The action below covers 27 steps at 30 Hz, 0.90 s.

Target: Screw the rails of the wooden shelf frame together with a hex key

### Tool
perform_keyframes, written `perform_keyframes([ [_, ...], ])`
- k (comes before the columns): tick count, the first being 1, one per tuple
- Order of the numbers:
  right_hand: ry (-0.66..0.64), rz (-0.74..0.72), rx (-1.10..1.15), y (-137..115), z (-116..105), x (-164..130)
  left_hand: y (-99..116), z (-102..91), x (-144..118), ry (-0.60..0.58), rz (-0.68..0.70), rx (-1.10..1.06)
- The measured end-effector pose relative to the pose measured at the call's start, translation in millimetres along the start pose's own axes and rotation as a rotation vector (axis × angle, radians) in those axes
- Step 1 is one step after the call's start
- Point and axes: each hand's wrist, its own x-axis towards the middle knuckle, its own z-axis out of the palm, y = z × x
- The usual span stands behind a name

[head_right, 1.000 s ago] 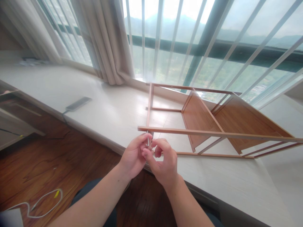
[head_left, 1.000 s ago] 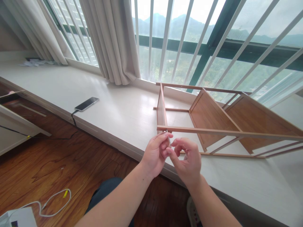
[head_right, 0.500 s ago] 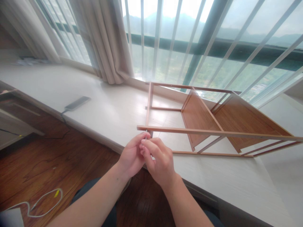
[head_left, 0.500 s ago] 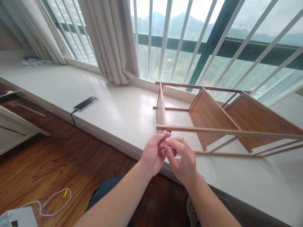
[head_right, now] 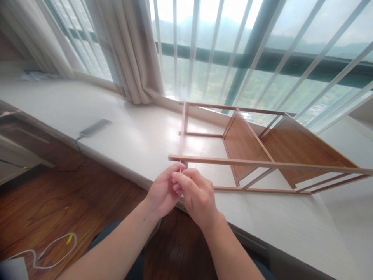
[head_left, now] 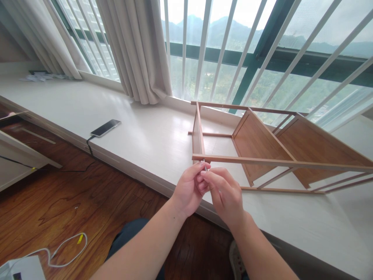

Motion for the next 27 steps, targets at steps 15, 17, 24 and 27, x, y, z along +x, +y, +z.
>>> perform_keyframes([
  [15,0.019,0.008,0.032,-0.9,1.4,-0.8,-0.5,-1.0,-0.9,0.007,0.024,0.024],
  [17,0.019,0.014,0.039,-1.2,1.5,-1.5,-0.5,-0.8,-0.7,0.009,0.028,0.027],
  [24,0.069,0.065,0.032,0.3,1.4,-0.2,0.9,2.1,-0.8,0.047,0.041,0.03],
  [27,0.067,0.093,0.001,0.6,1.8,-0.8,1.0,2.3,-1.2,0.063,0.041,0.035],
])
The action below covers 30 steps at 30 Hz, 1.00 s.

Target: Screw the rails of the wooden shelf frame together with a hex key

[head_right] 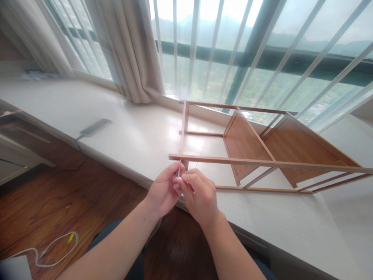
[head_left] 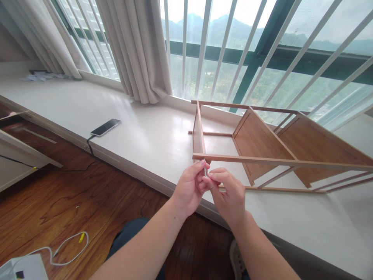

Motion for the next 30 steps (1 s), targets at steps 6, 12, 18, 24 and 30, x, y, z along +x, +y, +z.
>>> perform_keyframes([
  [6,-0.009,0.064,-0.009,-4.8,0.1,-0.9,-2.0,-1.6,0.9,0.024,0.022,0.036],
  [12,-0.006,0.093,-0.015,-5.6,0.7,0.3,-2.9,-2.0,1.5,0.046,0.05,0.088],
  [18,-0.008,0.097,-0.027,-3.4,-0.5,-2.7,-1.9,0.3,0.2,0.037,0.082,0.101],
  [24,0.011,0.076,-0.033,-3.3,-0.1,-3.0,-2.1,0.0,-1.2,0.025,0.079,0.11],
  [30,0.028,0.094,-0.036,-3.3,0.4,-4.7,-1.8,0.3,-1.8,0.022,0.096,0.124],
])
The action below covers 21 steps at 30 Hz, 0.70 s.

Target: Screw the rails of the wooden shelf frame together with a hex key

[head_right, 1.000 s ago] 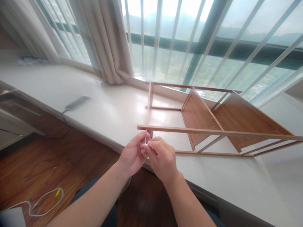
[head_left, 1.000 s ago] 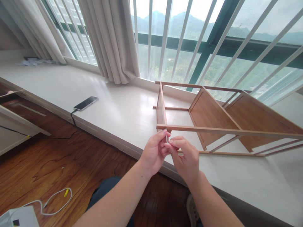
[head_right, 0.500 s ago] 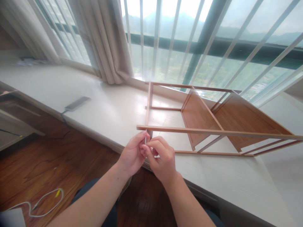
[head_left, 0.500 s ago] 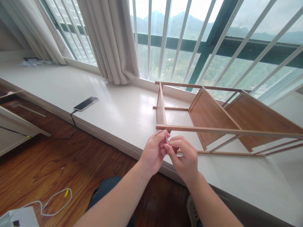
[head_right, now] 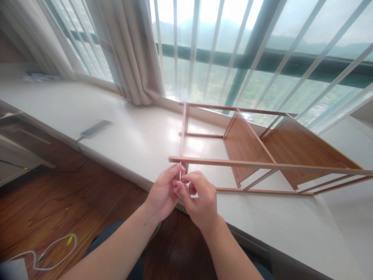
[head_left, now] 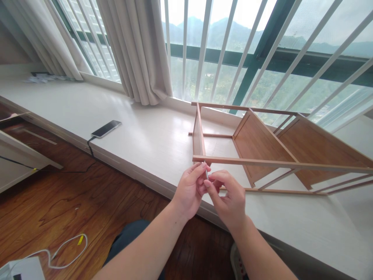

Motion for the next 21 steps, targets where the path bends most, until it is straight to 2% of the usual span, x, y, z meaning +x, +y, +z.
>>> perform_keyframes([
  [12,0.022,-0.042,-0.025,-3.5,-5.8,1.0,-0.9,-0.4,-2.0,-0.024,0.002,0.03],
  [21,0.037,-0.054,-0.048,-1.0,-4.3,-1.5,0.3,4.5,-1.6,-0.026,-0.023,-0.051],
])
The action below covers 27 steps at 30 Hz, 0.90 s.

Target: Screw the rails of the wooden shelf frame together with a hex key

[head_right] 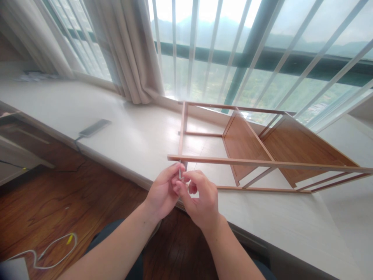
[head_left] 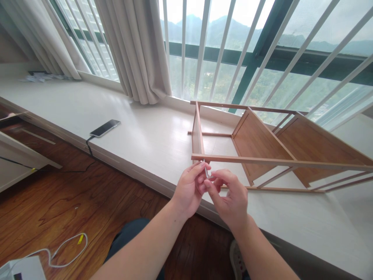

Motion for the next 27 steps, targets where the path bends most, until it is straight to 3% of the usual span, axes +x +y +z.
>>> perform_keyframes([
  [14,-0.062,-0.125,0.046,-5.1,0.7,6.6,-1.4,-2.7,0.6,-0.019,-0.05,-0.057],
  [27,-0.08,-0.134,0.045,-4.8,3.1,9.3,2.9,-4.0,2.1,-0.011,-0.128,-0.144],
])
